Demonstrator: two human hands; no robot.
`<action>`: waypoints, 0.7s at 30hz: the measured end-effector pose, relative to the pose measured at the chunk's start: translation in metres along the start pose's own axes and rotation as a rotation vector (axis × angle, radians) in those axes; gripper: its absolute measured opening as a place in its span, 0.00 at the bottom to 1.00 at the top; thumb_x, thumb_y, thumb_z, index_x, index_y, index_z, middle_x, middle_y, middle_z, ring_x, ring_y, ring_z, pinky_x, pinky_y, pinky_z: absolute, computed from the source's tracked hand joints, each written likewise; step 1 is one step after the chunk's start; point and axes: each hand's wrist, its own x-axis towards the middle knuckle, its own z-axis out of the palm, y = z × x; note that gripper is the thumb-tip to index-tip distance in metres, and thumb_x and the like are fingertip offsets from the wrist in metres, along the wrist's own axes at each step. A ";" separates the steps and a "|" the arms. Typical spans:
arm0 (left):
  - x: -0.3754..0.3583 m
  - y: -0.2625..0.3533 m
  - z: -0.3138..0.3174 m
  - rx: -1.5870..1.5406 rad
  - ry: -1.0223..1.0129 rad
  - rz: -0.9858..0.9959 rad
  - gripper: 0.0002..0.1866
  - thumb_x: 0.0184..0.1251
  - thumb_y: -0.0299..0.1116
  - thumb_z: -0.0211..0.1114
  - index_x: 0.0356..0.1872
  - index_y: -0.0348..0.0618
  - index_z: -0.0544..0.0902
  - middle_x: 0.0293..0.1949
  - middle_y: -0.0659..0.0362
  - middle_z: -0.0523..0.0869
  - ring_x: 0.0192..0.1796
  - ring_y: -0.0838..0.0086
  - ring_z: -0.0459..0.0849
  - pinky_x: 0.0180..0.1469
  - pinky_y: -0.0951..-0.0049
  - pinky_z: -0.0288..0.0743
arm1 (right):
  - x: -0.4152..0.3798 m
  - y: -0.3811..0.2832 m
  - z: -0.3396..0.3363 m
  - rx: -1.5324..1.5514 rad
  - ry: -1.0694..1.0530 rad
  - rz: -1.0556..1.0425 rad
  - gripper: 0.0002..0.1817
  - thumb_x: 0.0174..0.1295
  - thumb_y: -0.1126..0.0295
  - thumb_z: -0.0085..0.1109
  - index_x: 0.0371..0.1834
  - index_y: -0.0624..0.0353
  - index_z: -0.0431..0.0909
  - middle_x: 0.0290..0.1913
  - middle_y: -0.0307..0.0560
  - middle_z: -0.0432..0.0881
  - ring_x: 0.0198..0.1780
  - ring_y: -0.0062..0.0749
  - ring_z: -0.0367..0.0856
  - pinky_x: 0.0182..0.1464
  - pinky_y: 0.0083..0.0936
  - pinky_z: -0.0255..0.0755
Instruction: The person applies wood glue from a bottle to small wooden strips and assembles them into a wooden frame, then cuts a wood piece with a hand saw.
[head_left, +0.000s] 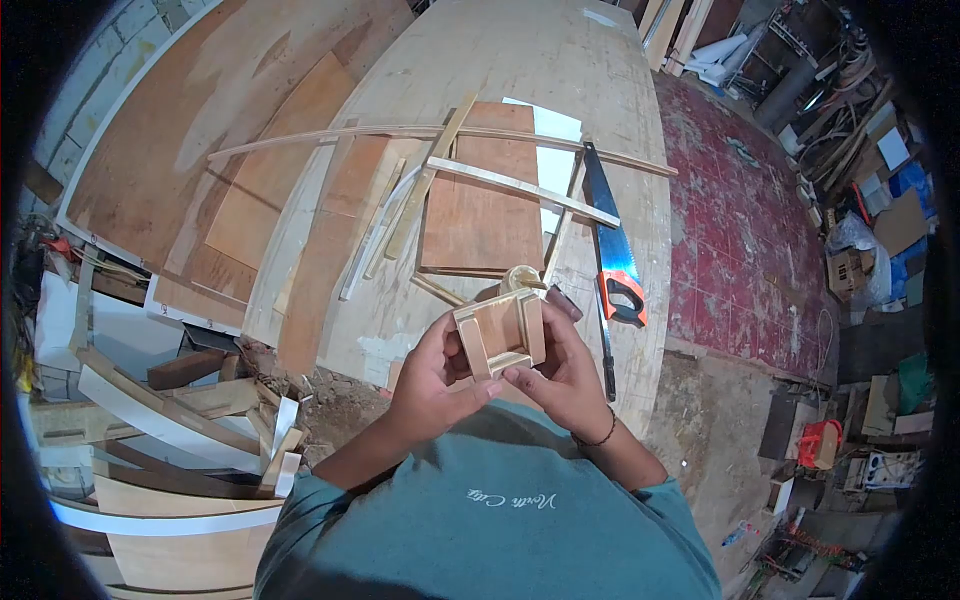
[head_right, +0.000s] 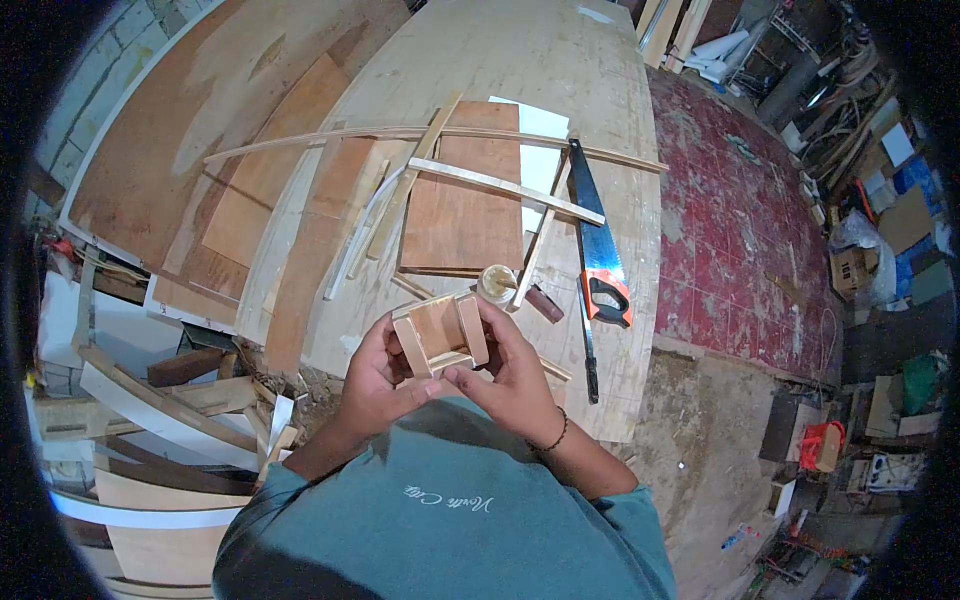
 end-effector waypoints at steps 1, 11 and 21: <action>0.000 -0.001 0.000 0.010 -0.011 0.013 0.40 0.55 0.27 0.68 0.66 0.33 0.55 0.56 0.51 0.72 0.60 0.70 0.73 0.64 0.67 0.65 | 0.000 0.001 0.000 0.003 0.010 -0.008 0.41 0.53 0.80 0.64 0.69 0.65 0.52 0.61 0.52 0.66 0.63 0.35 0.67 0.64 0.32 0.63; 0.004 -0.012 -0.003 -0.061 0.025 0.008 0.40 0.55 0.28 0.69 0.65 0.32 0.55 0.56 0.50 0.71 0.59 0.69 0.73 0.63 0.67 0.66 | -0.003 -0.005 0.000 -0.086 0.021 -0.051 0.44 0.51 0.80 0.65 0.71 0.63 0.51 0.60 0.52 0.68 0.62 0.34 0.69 0.62 0.30 0.66; 0.013 -0.019 -0.006 -0.298 0.061 -0.143 0.38 0.55 0.31 0.69 0.63 0.33 0.57 0.56 0.50 0.71 0.58 0.66 0.75 0.58 0.67 0.74 | -0.007 0.004 -0.007 -0.398 0.022 -0.232 0.38 0.51 0.79 0.64 0.68 0.59 0.61 0.52 0.53 0.75 0.47 0.31 0.79 0.43 0.25 0.77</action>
